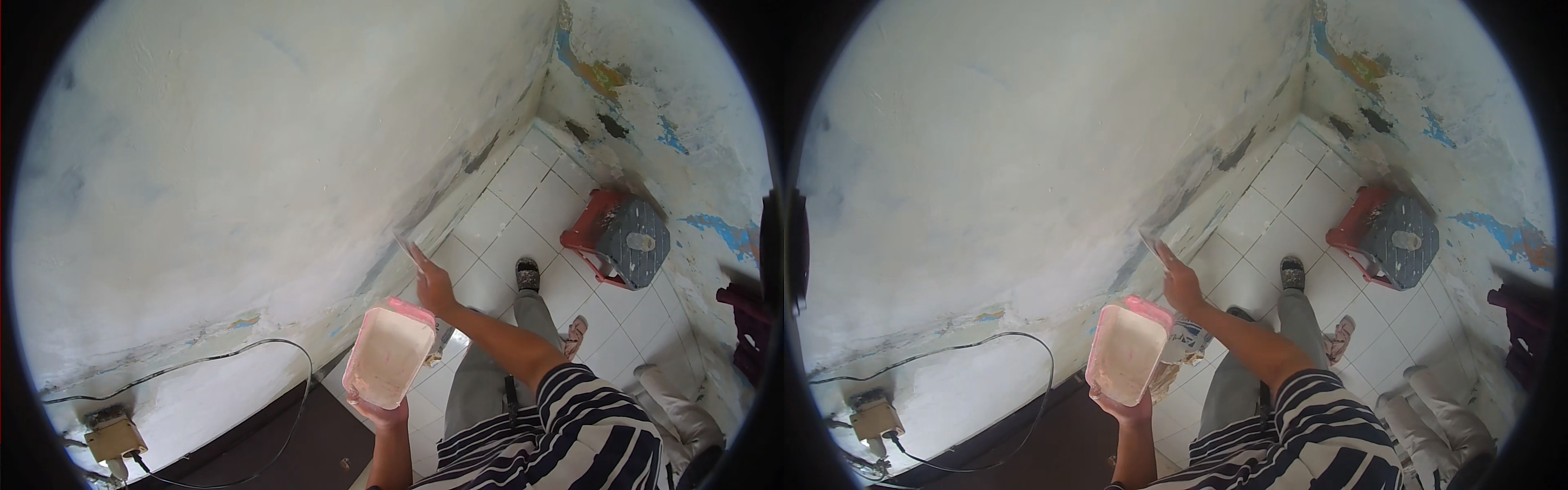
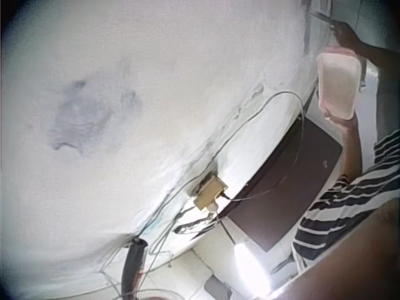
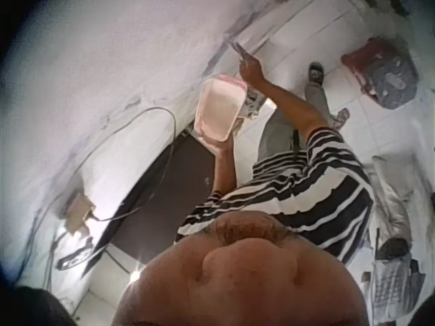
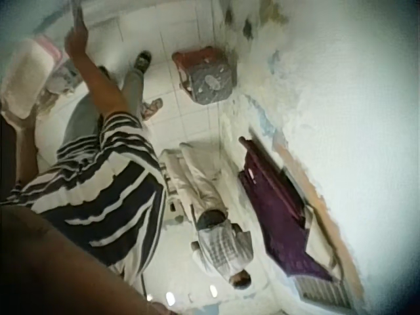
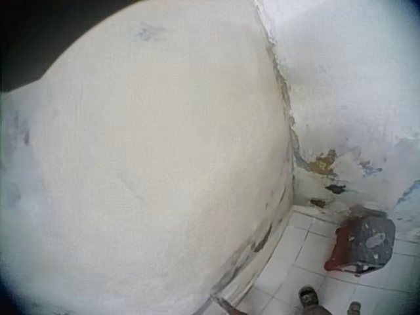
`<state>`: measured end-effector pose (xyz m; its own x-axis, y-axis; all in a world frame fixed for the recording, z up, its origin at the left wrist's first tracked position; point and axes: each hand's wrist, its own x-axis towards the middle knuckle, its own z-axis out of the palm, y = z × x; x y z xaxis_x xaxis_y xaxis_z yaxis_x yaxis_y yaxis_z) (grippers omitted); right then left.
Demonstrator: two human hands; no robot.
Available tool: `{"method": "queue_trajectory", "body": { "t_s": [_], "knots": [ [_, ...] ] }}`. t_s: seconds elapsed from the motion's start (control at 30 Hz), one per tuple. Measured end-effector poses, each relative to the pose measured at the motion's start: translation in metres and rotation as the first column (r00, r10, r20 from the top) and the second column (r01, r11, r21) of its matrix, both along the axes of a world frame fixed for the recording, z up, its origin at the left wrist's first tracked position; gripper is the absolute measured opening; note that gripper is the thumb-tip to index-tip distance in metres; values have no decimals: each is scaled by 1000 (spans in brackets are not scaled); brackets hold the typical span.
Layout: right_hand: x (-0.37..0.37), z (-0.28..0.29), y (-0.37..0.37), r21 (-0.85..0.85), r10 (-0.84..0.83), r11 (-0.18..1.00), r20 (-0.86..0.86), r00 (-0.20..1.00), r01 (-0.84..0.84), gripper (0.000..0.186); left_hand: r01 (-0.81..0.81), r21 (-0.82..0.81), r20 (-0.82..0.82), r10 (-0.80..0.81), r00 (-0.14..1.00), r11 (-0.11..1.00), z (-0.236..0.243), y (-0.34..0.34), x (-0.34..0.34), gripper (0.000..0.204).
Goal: The person applies putty filler from a plastic container to a peeling wall section with a putty knife, smoothing the filler over the damaged area.
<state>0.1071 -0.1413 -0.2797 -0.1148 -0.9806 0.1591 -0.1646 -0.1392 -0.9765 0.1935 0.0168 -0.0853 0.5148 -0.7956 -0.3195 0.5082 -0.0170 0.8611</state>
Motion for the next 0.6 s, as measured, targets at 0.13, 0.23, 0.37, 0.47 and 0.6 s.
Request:
{"method": "queue_trajectory", "body": {
  "t_s": [0.13, 0.23, 0.37, 0.47, 0.6],
  "knots": [
    [-53, 9, -36, 269, -163, 954, 96, 982, 132, 66, 8, 18, 37, -8, 999, 1000, 9, -9, -4, 83],
    [-98, 22, -129, 57, -398, 917, 143, 906, 394, 67, 16, 4, 21, -16, 1000, 1000, 12, -13, -12, 83],
    [-73, 29, -154, -7, -359, 932, 96, 928, 362, 63, 16, 28, 116, -19, 993, 999, 11, -19, -18, 95],
    [-13, 16, -89, -119, -199, 973, 23, 980, 200, 63, 54, 20, 92, -56, 994, 998, 8, -17, -16, 96],
    [-15, 8, -10, 139, 88, 984, 139, 986, -108, 61, 73, 77, 131, -82, 988, 994, 13, -15, -8, 96]
  ]
}}
